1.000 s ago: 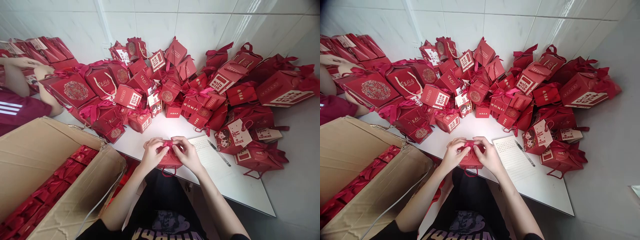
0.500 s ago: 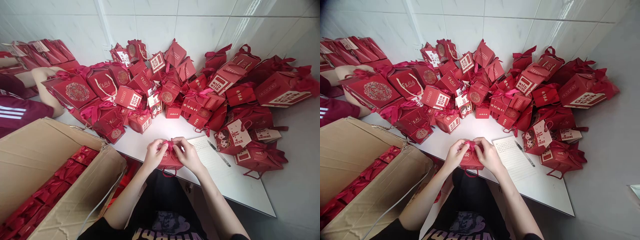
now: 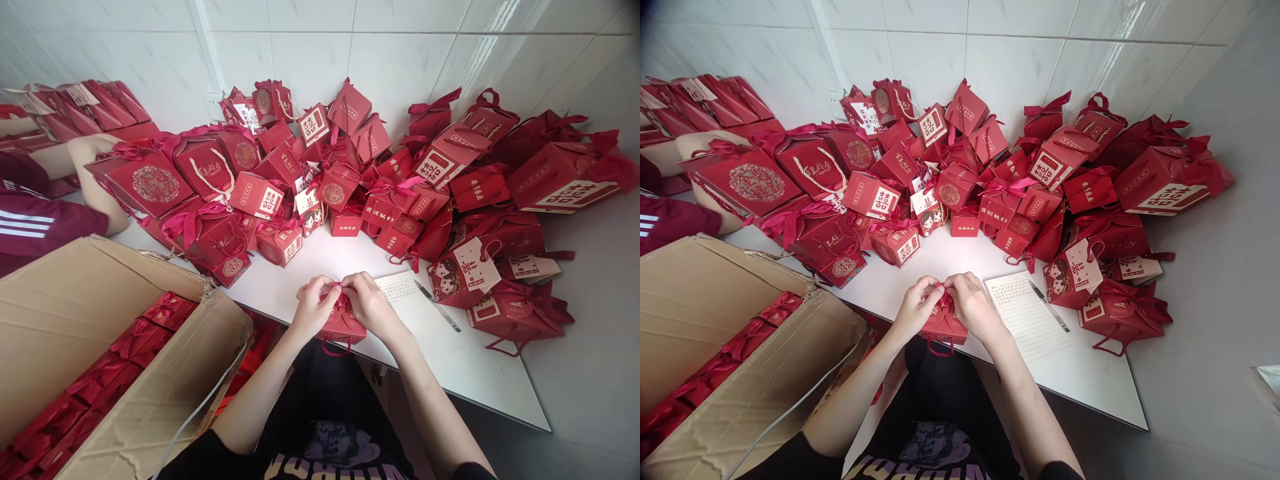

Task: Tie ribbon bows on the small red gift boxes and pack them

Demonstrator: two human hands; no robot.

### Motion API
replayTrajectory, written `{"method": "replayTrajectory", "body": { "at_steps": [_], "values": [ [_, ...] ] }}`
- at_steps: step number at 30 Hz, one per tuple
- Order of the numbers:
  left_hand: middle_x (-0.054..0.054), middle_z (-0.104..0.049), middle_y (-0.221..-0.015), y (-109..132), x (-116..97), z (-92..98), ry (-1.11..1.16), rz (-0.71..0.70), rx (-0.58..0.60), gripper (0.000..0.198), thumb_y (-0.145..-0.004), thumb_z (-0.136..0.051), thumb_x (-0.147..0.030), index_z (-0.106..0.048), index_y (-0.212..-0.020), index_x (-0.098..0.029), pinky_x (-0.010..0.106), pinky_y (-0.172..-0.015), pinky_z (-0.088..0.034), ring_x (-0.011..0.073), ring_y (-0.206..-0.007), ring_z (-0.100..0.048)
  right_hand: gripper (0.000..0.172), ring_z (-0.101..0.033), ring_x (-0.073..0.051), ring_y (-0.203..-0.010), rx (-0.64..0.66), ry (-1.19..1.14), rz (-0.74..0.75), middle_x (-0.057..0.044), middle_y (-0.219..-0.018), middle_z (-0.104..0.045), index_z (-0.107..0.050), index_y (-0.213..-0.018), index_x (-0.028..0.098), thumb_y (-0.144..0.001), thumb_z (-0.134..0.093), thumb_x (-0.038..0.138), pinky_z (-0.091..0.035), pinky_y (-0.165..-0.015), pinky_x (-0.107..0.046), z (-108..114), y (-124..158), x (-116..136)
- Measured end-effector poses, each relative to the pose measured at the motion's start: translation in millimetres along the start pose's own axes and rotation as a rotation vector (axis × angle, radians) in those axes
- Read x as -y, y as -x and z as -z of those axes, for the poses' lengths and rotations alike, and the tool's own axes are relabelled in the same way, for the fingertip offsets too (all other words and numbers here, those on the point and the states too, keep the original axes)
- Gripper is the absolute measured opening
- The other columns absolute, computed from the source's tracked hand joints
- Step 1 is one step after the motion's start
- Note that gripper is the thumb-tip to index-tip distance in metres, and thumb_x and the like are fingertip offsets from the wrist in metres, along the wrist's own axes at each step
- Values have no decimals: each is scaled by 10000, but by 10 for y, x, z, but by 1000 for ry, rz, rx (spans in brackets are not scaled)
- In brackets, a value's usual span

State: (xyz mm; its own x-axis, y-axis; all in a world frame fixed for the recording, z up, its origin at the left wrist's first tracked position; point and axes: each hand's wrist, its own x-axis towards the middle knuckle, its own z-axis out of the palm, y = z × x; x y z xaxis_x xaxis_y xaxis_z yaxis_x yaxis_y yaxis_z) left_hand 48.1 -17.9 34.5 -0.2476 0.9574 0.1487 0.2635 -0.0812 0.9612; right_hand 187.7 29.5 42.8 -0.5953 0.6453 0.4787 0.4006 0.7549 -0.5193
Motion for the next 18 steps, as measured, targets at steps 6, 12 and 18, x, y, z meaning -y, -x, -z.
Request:
{"method": "replayTrajectory", "body": {
  "at_steps": [6,12,18],
  "values": [
    [-28,-565,-599,-11,-46,-2,29,6,5,195,-812,-500,-338,-501,-678,-197,231,-623,-450,117,-598,-569,67,-540,-205,-903,-149,54,28,-78,-937,-589,-546,-914,191,-876,-501,157,-454,-802,-357,96,106,50],
    [-24,-565,-610,4,-56,4,56,9,12,177,-809,-495,-331,-491,-697,-194,224,-602,-436,120,-611,-558,41,-532,-226,-940,-119,174,88,-92,-1026,-571,-619,-859,197,-838,-594,223,-426,-792,-394,125,263,117],
    [-26,-563,-626,9,-50,23,76,-17,32,173,-812,-502,-323,-502,-700,-191,224,-607,-440,118,-618,-560,69,-536,-221,-940,-150,185,77,-93,-996,-572,-631,-870,190,-847,-581,231,-428,-790,-382,55,221,96]
  ]
}}
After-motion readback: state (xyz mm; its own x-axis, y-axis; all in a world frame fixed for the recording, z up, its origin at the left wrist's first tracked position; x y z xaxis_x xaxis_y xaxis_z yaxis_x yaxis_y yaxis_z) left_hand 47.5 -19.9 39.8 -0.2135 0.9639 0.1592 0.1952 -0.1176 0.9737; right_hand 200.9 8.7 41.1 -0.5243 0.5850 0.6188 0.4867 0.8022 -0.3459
